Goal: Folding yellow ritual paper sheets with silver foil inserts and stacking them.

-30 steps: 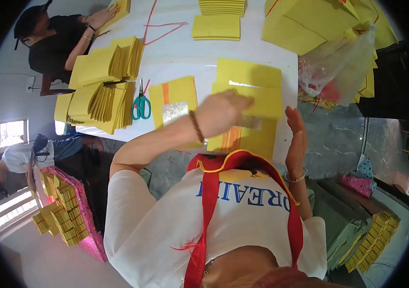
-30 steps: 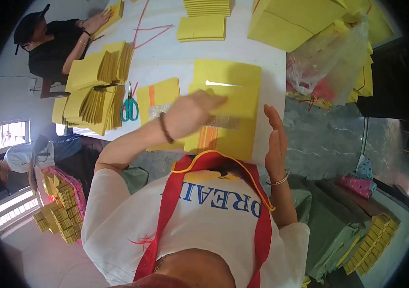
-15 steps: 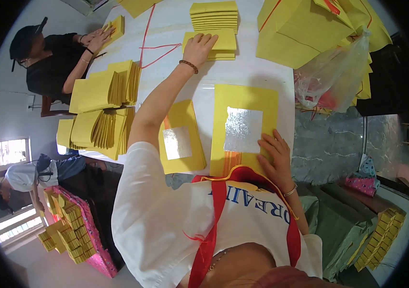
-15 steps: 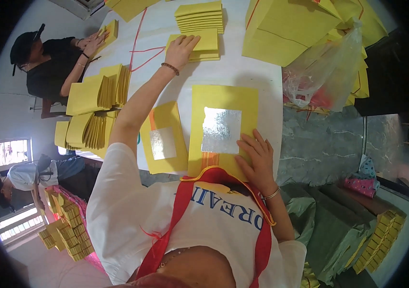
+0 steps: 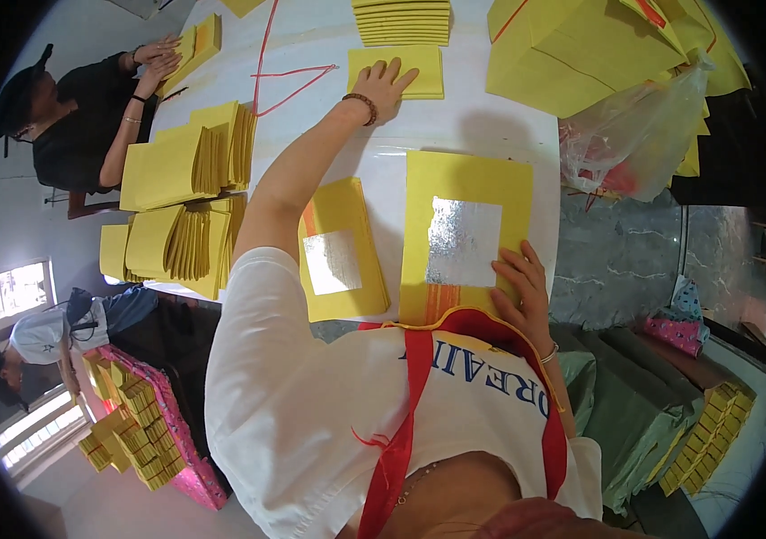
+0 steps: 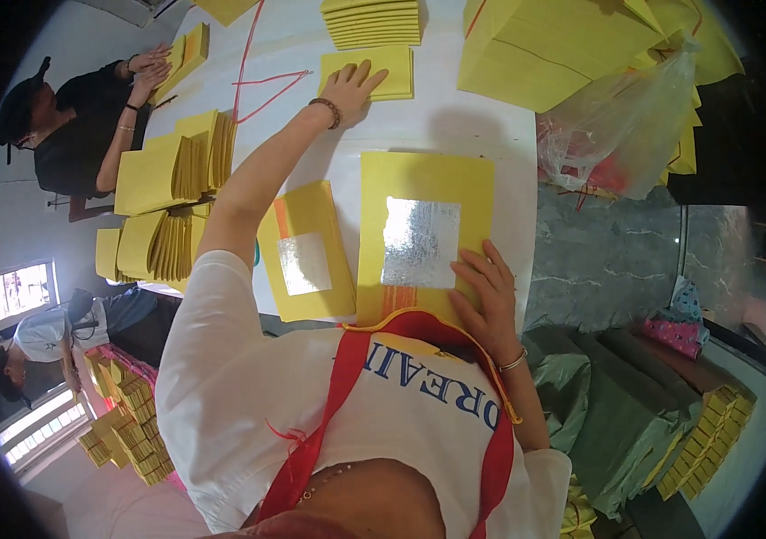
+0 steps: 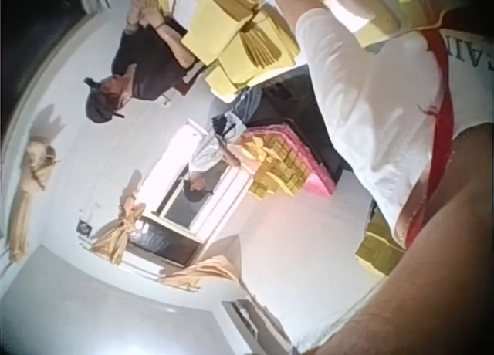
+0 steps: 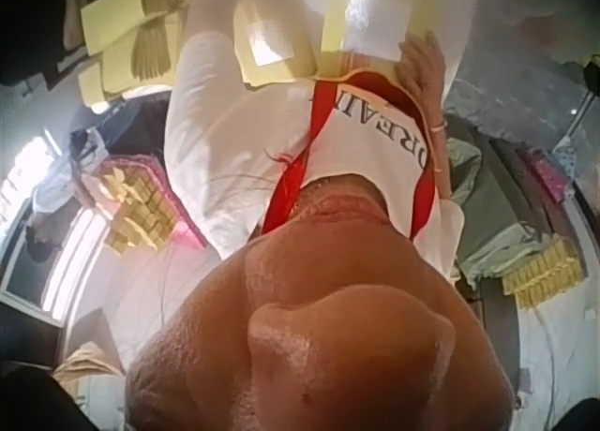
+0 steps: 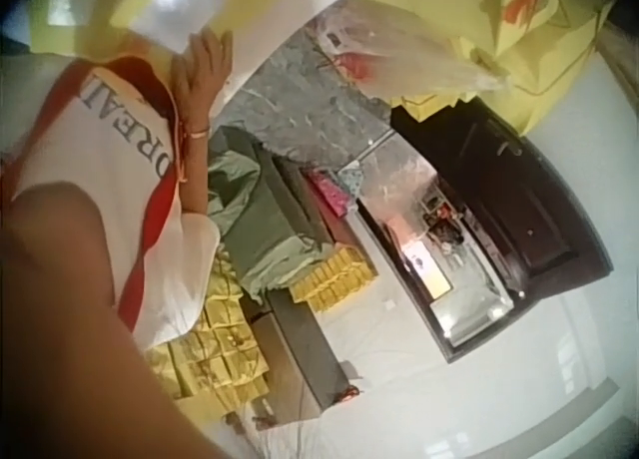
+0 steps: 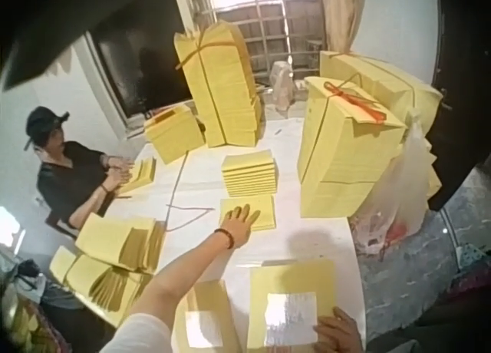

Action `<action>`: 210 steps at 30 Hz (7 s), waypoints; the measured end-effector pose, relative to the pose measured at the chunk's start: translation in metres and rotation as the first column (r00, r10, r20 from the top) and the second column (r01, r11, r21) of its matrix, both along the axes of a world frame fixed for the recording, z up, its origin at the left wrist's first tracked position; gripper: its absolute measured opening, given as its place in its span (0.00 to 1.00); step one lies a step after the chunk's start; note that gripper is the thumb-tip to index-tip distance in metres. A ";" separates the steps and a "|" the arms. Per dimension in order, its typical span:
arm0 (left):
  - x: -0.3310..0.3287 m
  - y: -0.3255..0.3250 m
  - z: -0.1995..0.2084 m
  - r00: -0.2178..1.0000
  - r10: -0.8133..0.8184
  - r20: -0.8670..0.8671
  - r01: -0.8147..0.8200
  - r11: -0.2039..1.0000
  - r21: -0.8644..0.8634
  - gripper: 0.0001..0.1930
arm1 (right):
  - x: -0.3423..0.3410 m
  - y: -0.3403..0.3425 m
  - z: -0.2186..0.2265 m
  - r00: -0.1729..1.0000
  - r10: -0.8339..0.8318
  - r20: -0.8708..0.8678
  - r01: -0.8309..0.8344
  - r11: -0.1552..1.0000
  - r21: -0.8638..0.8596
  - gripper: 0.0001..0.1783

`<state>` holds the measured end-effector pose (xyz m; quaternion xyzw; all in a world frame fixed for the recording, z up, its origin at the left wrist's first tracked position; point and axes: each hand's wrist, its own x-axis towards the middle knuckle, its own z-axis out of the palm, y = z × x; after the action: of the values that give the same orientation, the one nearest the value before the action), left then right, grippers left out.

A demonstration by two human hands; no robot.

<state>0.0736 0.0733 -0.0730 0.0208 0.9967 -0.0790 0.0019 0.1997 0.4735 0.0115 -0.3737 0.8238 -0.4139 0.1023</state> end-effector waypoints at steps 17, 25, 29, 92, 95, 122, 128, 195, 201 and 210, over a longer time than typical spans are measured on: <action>0.009 0.005 0.047 0.999 0.034 0.027 -0.036 0.998 0.053 0.33 | 0.002 0.001 -0.003 1.000 -0.003 -0.013 0.002 0.996 -0.086 0.17; 0.166 0.101 0.124 0.929 -0.190 -0.316 0.347 0.742 0.573 0.24 | 0.004 0.004 -0.005 0.997 -0.018 -0.072 0.011 0.995 -0.095 0.16; 0.243 0.171 0.121 0.912 -0.289 -0.291 0.406 0.730 0.550 0.21 | 0.003 0.004 -0.014 0.998 -0.001 -0.058 -0.005 0.995 -0.095 0.16; 0.242 0.165 0.118 0.958 -0.104 0.266 -0.259 0.070 0.963 0.05 | -0.008 0.010 -0.030 0.965 0.063 0.254 0.031 0.936 -0.350 0.28; 0.239 0.162 0.121 0.941 -0.112 0.320 -0.317 0.051 0.947 0.05 | -0.010 0.013 -0.036 0.935 0.172 0.311 0.011 0.861 -0.509 0.22; 0.264 0.169 0.129 0.883 -0.322 -0.342 0.442 0.818 0.368 0.19 | 0.001 0.030 0.015 0.870 0.298 -0.394 -0.301 0.952 0.056 0.16; 0.264 0.174 0.119 0.968 -0.068 -0.240 0.228 0.634 0.739 0.10 | -0.001 0.028 0.006 0.948 0.296 -0.115 -0.305 0.949 -0.074 0.14; 0.208 0.205 0.100 0.960 -0.117 -0.254 0.235 0.830 0.505 0.25 | 0.024 0.009 0.004 0.941 0.186 -0.281 -0.097 0.949 0.300 0.28; 0.205 0.209 0.107 0.966 -0.205 -0.157 0.254 0.865 0.433 0.28 | 0.019 0.013 0.000 0.950 0.205 -0.237 -0.136 0.950 0.280 0.30; 0.207 0.221 0.107 0.937 -0.196 -0.290 0.240 0.963 0.124 0.25 | -0.005 0.018 0.022 0.857 0.127 0.499 0.025 0.958 -0.286 0.34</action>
<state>0.2805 0.2940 0.0343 0.1205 0.9818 -0.0019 -0.1468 0.1952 0.4911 0.0330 -0.2829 0.6889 -0.6084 0.2741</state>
